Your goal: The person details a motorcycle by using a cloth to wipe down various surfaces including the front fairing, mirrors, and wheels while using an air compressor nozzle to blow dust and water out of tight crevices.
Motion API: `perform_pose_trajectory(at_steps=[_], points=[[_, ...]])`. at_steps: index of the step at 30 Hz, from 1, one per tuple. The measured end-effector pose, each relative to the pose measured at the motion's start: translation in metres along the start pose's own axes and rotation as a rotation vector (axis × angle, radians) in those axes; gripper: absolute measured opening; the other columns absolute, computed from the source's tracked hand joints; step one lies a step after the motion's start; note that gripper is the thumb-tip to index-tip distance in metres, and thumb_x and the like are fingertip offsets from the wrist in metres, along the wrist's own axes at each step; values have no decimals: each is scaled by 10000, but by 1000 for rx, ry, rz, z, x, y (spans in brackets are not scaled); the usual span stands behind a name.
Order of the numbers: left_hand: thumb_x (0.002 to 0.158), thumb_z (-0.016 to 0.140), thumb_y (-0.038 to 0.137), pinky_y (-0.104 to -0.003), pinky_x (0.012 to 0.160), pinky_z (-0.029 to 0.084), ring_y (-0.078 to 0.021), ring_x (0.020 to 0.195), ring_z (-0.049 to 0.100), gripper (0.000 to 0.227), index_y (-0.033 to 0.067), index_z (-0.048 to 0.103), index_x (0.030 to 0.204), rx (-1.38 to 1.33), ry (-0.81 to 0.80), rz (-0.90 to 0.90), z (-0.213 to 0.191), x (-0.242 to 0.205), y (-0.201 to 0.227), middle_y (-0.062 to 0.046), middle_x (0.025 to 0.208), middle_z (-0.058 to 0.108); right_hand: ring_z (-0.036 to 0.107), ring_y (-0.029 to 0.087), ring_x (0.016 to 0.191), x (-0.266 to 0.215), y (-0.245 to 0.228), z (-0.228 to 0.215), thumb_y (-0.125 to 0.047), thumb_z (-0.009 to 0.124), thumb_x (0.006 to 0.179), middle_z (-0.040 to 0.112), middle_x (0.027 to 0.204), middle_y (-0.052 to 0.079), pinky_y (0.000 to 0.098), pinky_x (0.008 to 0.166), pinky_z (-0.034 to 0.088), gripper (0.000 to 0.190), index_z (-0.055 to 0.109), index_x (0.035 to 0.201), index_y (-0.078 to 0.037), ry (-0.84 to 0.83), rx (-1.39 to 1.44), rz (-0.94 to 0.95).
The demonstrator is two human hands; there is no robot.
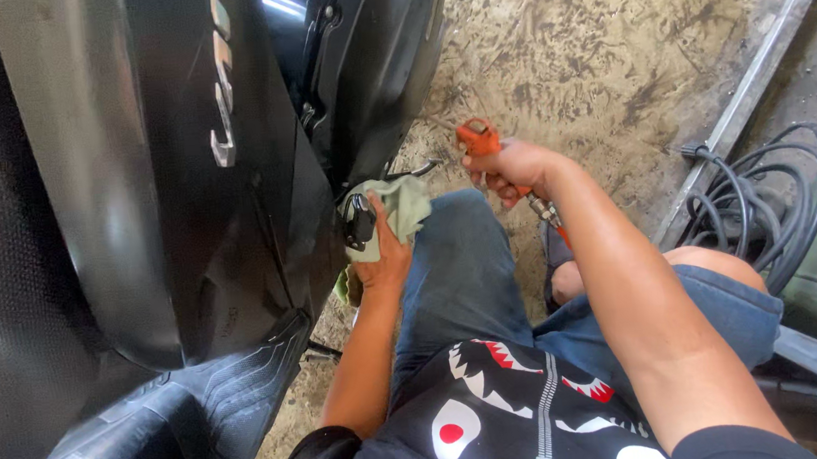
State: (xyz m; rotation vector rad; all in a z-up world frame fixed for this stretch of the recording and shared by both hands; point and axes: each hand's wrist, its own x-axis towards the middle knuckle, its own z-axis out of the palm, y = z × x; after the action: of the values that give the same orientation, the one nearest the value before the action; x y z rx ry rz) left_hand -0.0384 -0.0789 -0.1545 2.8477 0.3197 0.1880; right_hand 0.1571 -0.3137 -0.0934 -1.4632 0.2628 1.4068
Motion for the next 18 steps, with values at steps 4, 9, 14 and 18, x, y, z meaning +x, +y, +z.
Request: perform_pose_trajectory(at_steps=[4, 9, 14, 18], points=[[820, 707, 250, -515, 1102, 425, -423, 1325, 544, 723, 22, 463, 1461, -19, -110, -71, 10, -12, -16, -234, 1437, 569, 448, 142, 386, -3, 15, 19, -379, 746, 883, 452, 540, 13, 360, 414, 430, 343, 632, 831, -60, 27, -77, 20], [858, 729, 244, -529, 1100, 427, -446, 1309, 532, 711, -26, 474, 1464, -106, -39, -47, 25, -15, -18, -262, 1404, 571, 470, 144, 393, -2, 25, 28, -397, 751, 882, 464, 559, 14, 364, 413, 455, 371, 635, 824, -49, 107, -141, 22], [901, 708, 219, -513, 1124, 420, -463, 1338, 513, 720, -19, 411, 1512, -188, 29, -4, 52, -43, -54, -300, 1443, 542, 483, 130, 403, -5, 26, 31, -399, 735, 891, 476, 560, 10, 348, 426, 456, 355, 652, 839, -57, 118, -184, -11], [858, 703, 203, -506, 1140, 382, -486, 1369, 423, 854, 20, 253, 1560, -261, -318, -243, 53, -27, -40, -319, 1484, 441, 446, 147, 396, -12, 26, 31, -356, 723, 887, 444, 517, 28, 354, 418, 407, 288, 662, 874, -75, -95, -180, -23]])
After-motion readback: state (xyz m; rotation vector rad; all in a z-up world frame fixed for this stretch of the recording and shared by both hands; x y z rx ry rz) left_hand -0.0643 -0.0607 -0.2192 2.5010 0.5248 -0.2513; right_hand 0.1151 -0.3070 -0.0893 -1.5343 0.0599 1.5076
